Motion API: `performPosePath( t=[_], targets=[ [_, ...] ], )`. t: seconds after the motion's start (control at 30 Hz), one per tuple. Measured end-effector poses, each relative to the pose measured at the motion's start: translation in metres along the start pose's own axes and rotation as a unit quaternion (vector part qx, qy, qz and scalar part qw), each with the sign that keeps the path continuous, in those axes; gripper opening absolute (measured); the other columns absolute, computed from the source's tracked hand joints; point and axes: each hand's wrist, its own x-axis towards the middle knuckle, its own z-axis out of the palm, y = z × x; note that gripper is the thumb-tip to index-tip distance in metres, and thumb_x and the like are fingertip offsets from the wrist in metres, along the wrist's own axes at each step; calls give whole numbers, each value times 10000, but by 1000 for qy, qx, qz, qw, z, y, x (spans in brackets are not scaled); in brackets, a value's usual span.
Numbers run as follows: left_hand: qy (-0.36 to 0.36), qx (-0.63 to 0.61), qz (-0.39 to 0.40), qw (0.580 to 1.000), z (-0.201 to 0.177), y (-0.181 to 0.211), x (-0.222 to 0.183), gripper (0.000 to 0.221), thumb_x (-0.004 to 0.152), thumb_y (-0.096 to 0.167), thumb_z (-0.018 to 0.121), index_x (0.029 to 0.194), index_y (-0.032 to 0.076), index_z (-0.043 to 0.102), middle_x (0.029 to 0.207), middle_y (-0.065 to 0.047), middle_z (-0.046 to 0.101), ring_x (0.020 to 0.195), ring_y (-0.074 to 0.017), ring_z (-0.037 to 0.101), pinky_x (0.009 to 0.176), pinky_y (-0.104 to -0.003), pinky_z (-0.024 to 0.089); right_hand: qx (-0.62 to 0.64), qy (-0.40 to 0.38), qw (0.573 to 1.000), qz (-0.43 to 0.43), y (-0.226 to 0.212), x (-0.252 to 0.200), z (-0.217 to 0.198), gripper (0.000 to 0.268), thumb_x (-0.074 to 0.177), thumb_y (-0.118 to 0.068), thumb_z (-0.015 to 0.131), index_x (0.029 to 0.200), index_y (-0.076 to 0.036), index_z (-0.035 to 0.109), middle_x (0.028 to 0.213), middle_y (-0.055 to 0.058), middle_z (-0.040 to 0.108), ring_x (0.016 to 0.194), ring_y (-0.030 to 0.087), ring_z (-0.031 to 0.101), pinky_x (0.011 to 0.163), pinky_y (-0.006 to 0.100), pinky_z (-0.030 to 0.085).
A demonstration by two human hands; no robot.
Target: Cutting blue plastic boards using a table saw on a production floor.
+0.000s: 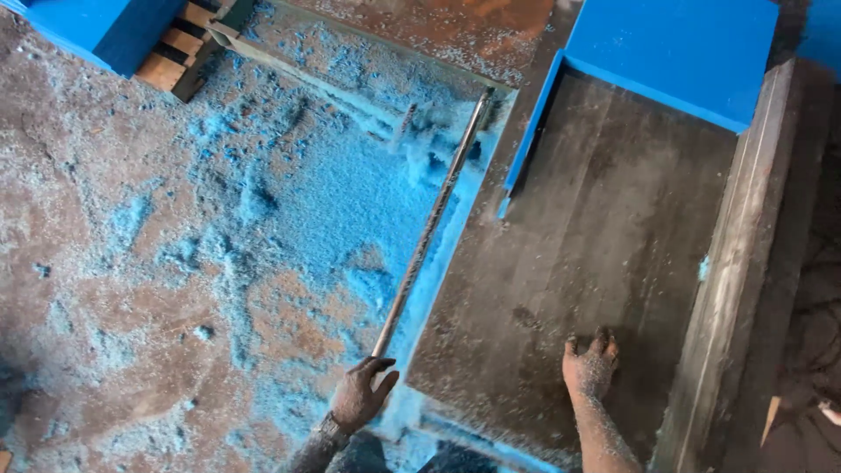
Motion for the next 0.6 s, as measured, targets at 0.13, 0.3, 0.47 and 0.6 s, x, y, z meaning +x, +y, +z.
performPosePath(
  t=[0.13,0.3,0.47,0.6],
  targets=[
    [13,-22,-48,999,-73,-78,-42,399,916,381,677,1195,99,724,1154,-114,752,1024,-307,740,848,-423,593,-23,-8,1000,16,-45,-132,4,796,872,-449,706,1506,-18,488,1564,245,432,1398,464,458,1142,541,442],
    [-3,27,-103,994,-116,-188,-84,425,895,424,694,1162,96,737,1171,-93,750,1075,-264,734,897,-402,588,-68,-39,997,-7,-105,-229,30,938,883,-553,627,1563,35,362,1605,278,356,1401,483,400,1119,563,402],
    [-10,49,-108,993,-146,-230,-89,441,887,430,696,1166,90,731,1184,-97,745,1085,-272,725,914,-411,580,-98,-39,994,-36,-120,-251,50,1023,903,-675,520,1570,69,298,1592,348,307,1424,518,362,1125,579,388],
    [-36,39,-121,991,-160,-229,-61,444,904,430,682,1186,89,724,1209,-109,725,1095,-288,713,930,-421,566,-135,-113,984,38,-131,-238,52,989,944,-675,464,1619,19,262,1603,366,277,1397,541,379,1101,611,419]
  ],
)
